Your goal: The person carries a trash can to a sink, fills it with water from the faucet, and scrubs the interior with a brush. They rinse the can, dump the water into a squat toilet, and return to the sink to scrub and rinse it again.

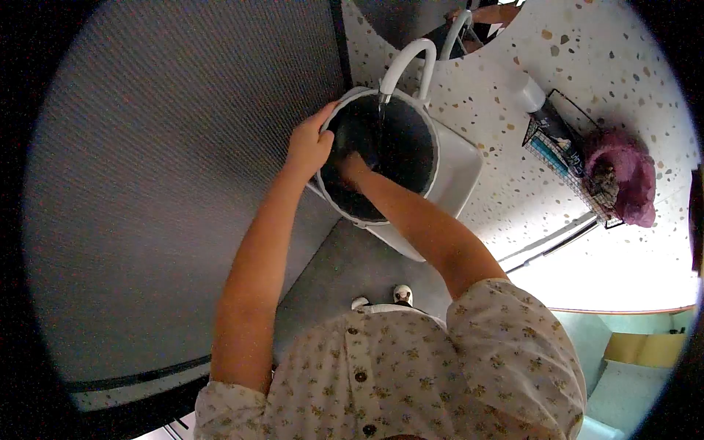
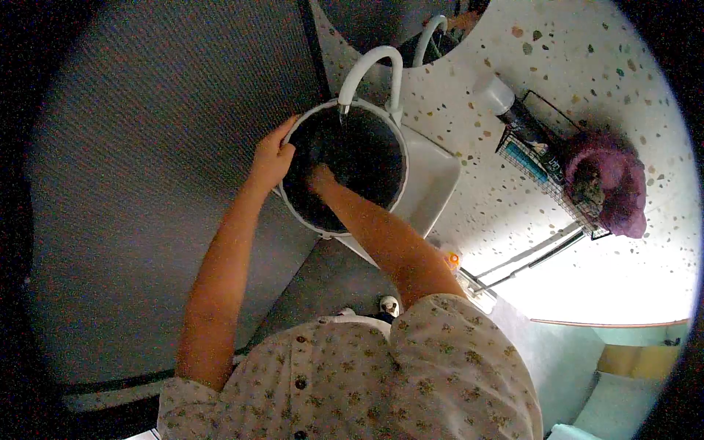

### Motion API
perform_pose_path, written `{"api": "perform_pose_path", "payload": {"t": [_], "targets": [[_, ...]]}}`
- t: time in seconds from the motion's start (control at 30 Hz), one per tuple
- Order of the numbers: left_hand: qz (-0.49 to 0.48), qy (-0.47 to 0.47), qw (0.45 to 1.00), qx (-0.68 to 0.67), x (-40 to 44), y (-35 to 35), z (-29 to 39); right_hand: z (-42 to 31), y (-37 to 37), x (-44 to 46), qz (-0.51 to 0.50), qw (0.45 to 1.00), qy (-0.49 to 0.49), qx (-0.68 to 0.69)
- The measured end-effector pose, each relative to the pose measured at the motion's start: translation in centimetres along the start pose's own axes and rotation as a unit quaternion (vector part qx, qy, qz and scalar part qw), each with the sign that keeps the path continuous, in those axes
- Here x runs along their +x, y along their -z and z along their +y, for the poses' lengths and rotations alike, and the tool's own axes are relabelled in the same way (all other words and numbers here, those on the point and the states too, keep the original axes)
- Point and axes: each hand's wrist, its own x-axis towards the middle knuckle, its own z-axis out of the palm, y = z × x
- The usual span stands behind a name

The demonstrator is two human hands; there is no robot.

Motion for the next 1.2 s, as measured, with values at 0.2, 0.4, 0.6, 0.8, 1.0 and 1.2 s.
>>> {"api": "perform_pose_path", "payload": {"t": [0.2, 0.4, 0.6, 0.8, 1.0, 1.2], "targets": [[0.001, 0.027, 0.999, -0.022, -0.1, 0.8, -0.1, -4.7, 5.6, -5.0, -0.265, 0.962, -0.068, -0.005], [-0.030, 0.066, 0.997, -0.007, -0.5, 1.6, 0.9, -5.0, 7.9, -7.5, -0.218, 0.972, -0.002, -0.086], [-0.076, 0.067, 0.987, 0.124, -1.2, 0.2, 1.2, -3.0, 4.7, -6.1, -0.108, 0.981, -0.150, -0.061], [-0.069, 0.097, 0.980, 0.158, 1.1, 0.1, 0.8, -2.8, 9.7, -6.2, -0.115, 0.976, -0.163, -0.092], [-0.096, 0.146, 0.966, 0.189, 3.8, 1.1, 2.2, 2.7, 4.7, -5.2, -0.178, 0.970, -0.032, -0.164], [-0.149, 0.157, 0.962, 0.168, 5.0, 1.0, 1.2, -3.2, 7.4, -4.8, -0.144, 0.986, -0.052, -0.067]]}}
